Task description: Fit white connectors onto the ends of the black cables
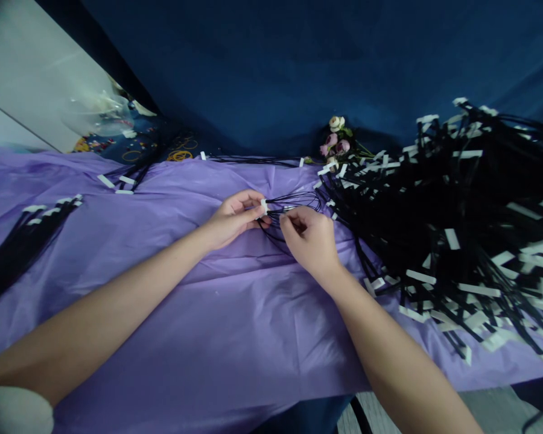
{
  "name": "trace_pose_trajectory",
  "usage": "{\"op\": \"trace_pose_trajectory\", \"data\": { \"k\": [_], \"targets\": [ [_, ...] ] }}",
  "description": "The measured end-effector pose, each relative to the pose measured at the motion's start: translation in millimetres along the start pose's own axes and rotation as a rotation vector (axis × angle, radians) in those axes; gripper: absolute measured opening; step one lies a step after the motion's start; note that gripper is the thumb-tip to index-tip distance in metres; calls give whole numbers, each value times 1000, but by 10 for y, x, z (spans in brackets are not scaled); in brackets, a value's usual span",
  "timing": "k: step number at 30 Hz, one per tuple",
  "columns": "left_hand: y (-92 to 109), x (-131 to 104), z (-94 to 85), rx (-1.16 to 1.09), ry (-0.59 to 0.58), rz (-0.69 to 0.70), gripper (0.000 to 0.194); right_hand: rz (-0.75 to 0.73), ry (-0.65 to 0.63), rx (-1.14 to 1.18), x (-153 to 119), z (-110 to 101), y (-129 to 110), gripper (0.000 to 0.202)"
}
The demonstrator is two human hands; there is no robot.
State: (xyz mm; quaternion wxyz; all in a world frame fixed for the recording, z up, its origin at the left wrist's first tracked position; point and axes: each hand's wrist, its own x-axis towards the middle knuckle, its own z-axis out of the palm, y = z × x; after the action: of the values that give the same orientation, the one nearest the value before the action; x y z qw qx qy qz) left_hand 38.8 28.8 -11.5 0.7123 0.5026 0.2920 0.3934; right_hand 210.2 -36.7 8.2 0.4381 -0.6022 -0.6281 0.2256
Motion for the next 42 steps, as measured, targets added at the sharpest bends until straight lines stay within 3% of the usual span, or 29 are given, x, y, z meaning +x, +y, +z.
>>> {"op": "trace_pose_trajectory", "data": {
  "k": [8, 37, 42],
  "targets": [
    [-9, 4, 4, 6, -6, -2, 30, -151, 23, -131, -16, 20, -3, 19],
    [-4, -17, -32, -51, -68, -58, 26, -277, 12, -124, 34, 74, 0, 16],
    [18, -41, -22, -78, -35, -69, 30, -315, 1, -106, 48, 94, 28, 14]
  ]
}}
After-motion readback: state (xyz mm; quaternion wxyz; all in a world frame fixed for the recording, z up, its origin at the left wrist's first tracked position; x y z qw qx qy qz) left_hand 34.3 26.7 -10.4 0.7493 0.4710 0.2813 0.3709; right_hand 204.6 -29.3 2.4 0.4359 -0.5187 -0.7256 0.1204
